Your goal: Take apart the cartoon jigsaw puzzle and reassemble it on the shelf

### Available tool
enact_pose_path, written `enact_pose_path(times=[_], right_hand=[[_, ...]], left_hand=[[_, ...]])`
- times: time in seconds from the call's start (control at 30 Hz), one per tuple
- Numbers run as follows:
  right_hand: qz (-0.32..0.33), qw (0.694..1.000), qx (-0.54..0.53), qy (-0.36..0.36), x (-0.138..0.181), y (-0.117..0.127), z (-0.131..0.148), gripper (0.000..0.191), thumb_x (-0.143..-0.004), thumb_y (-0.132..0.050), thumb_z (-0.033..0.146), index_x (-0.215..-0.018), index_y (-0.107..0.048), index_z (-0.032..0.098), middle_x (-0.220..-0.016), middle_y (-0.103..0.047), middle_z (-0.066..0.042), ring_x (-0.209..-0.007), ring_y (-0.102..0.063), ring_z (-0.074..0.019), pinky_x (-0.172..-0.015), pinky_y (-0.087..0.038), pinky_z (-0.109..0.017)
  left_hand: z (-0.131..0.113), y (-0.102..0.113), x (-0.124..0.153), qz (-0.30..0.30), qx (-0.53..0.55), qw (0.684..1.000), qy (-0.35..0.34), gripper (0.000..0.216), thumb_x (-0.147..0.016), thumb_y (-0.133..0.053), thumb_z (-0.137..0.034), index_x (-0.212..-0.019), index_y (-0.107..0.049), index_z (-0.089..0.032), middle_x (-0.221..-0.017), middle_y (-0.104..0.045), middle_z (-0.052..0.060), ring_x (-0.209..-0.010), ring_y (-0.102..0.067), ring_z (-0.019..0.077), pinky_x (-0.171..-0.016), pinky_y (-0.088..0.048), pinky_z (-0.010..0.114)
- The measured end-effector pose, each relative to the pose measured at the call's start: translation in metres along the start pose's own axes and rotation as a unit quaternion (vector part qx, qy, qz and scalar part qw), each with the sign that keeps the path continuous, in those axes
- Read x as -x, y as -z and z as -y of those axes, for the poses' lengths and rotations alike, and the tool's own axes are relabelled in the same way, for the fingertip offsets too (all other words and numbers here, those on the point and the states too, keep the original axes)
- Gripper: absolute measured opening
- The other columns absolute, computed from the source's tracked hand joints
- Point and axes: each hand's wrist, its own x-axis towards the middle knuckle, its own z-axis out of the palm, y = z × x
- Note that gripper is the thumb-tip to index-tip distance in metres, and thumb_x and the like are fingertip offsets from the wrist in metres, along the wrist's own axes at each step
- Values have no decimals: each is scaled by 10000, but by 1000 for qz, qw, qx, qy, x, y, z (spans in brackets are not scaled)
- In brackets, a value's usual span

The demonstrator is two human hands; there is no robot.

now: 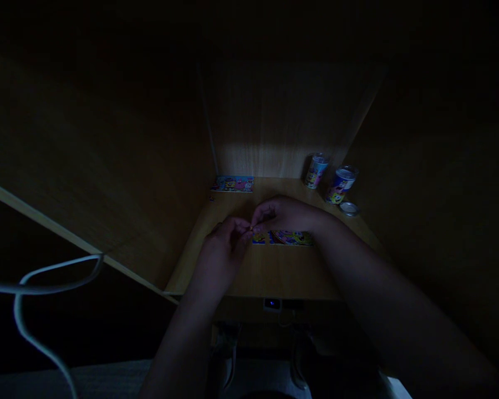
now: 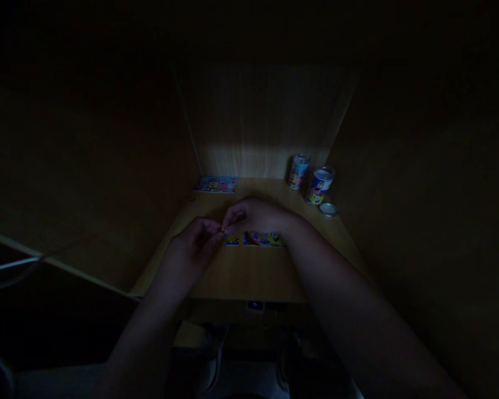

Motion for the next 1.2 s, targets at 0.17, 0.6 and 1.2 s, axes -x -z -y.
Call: enact_pose_path(times=[0.17, 0.6, 1.2], right_hand=[[-17, 997, 31, -65, 8, 9, 6, 240, -795, -872, 369, -920, -768, 192, -797, -753, 27, -692, -644, -125, -672, -486, -255], [88, 990, 42, -104, 14, 15, 0, 205, -813, -831, 310, -969, -757, 199, -771, -750, 30, -669, -676, -133, -637, -496, -254], [84, 988, 75, -102, 10, 9, -1, 103, -833, -764, 271, -902, -752, 196, -687, -700, 45, -593, -621, -117, -585, -463, -247]], left_hand=[[-1, -2, 0, 7, -49, 997, -52, 84, -1007, -700, -163, -1043, -689, -239, -1029, -757, 17, -1002, -711, 238, -900, -534, 370], [-2, -9, 0, 118, -131, 973, -150, 104, -1007, -704, -131, -993, -751, -223, -1044, -768, 60, -1010, -692, 267, -950, -539, 449], [-5, -10, 0, 119, -130, 974, -140, 98, -1001, -703, -126, -984, -746, -213, -1036, -759, 50, -1009, -676, 269, -949, -532, 466]])
